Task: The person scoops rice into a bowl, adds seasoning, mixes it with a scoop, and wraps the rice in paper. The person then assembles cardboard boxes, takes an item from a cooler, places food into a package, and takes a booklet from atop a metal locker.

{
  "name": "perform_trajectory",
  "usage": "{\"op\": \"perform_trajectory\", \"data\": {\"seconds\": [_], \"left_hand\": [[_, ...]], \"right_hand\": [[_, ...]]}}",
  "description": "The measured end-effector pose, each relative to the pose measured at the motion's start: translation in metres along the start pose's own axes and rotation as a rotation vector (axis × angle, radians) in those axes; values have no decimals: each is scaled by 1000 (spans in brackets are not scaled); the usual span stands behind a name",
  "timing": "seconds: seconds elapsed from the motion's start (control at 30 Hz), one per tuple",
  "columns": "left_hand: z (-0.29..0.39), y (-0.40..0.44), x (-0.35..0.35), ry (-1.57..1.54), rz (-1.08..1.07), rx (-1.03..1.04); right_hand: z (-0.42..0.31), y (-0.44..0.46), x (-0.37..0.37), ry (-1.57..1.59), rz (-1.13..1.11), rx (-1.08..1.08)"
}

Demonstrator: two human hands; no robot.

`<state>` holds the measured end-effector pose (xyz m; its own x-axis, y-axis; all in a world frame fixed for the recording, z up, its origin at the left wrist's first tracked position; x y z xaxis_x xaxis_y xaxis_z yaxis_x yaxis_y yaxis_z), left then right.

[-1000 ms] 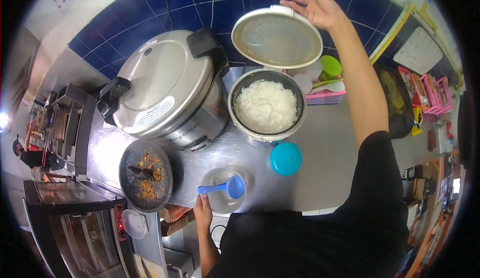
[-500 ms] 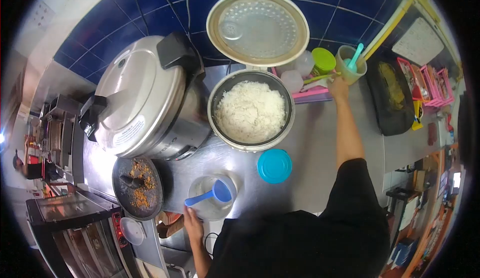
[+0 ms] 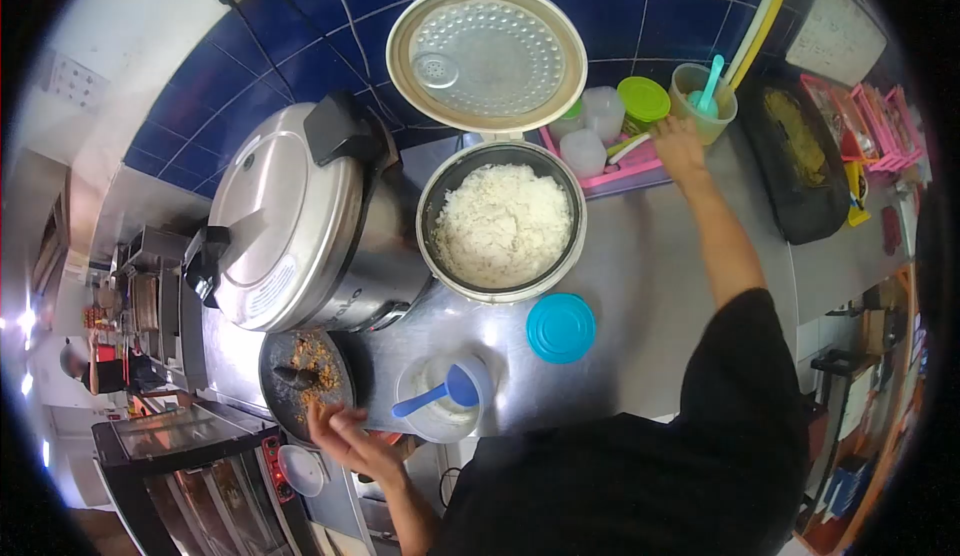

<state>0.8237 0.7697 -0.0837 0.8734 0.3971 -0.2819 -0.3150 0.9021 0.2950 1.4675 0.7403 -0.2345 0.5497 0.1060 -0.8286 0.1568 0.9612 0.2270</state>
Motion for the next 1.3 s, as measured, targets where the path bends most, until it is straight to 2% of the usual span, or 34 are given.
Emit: {"op": "perform_trajectory", "data": {"seconds": [0.03, 0.07, 0.13, 0.17, 0.27, 0.3, 0.37, 0.4, 0.47, 0.5, 0.57, 0.6, 0.63, 0.67, 0.7, 0.73, 0.77, 0.8, 0.9, 0.93, 0.97, 1.03, 1.2, 1.3], "left_hand": [[11, -4, 12, 19, -110, 38], [23, -7, 24, 37, -219, 71], [63, -9, 57, 254, -471, 519], [85, -13, 79, 201, -603, 510], [114, -40, 136, 149, -927, 436], [116, -43, 144, 155, -907, 431], [111, -51, 161, -63, -1489, -183], [107, -46, 162, -60, -1476, -184], [91, -26, 160, 197, -1367, -10], [78, -10, 164, 347, -1185, 162], [77, 20, 177, 668, -880, 419], [85, 32, 187, 846, -756, 510], [86, 38, 200, 854, -759, 516], [85, 43, 216, 899, -692, 652], [82, 47, 234, 936, -621, 789], [73, 53, 255, 936, -622, 799], [61, 56, 278, 1046, -592, 990], [51, 57, 297, 1152, -556, 1182], [45, 53, 338, 1072, -624, 1278], [44, 53, 345, 969, -688, 1351], [45, 55, 347, 971, -702, 1353], [48, 62, 349, 987, -929, 1344], [30, 67, 351, 890, -1103, 1347], [28, 68, 350, 764, -1142, 1335]], "right_hand": [[7, -6, -18, -4, 3, 2], [15, -12, -46, 28, 134, -49], [14, -26, -109, 88, 407, -188], [0, -34, -148, 119, 549, -278], [-72, -65, -254, 180, 678, -371], [-95, -76, -279, 197, 741, -396], [-133, -91, -310, 225, 835, -369], [-144, -94, -311, 231, 844, -374], [-161, -98, -293, 449, 882, -5], [-171, -98, -284, 458, 879, 2], [-180, -100, -250, 1076, 523, 649], [-187, -100, -239, 1083, 522, 656], [-195, -98, -223, 1487, 355, 666], [-205, -96, -212, 1883, 168, 656], [-211, -94, -209, 1887, 176, 664], [-218, -91, -211, 1818, 167, 569], [-224, -87, -212, 1747, 156, 477], [-228, -85, -210, 1748, 160, 487], [-231, -79, -201, 1841, 155, 573], [-230, -78, -203, 1777, 171, 568], [-232, -78, -204, 1716, 178, 562], [-238, -74, -203, 1741, 196, 597], [-244, -74, -197, 1774, 341, 609], [-241, -73, -199, 1830, 301, 639]]}}
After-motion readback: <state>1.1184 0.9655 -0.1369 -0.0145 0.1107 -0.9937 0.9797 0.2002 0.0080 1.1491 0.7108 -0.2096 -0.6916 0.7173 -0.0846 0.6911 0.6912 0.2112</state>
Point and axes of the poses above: each hand's wrist, its own y-axis towards the middle knuckle, its own x-axis out of the palm, z = x × y, the point moved 2 cm from there along y, towards the middle knuckle, and after that the axes turned 11 degrees about -x, right-handed, at the moved point
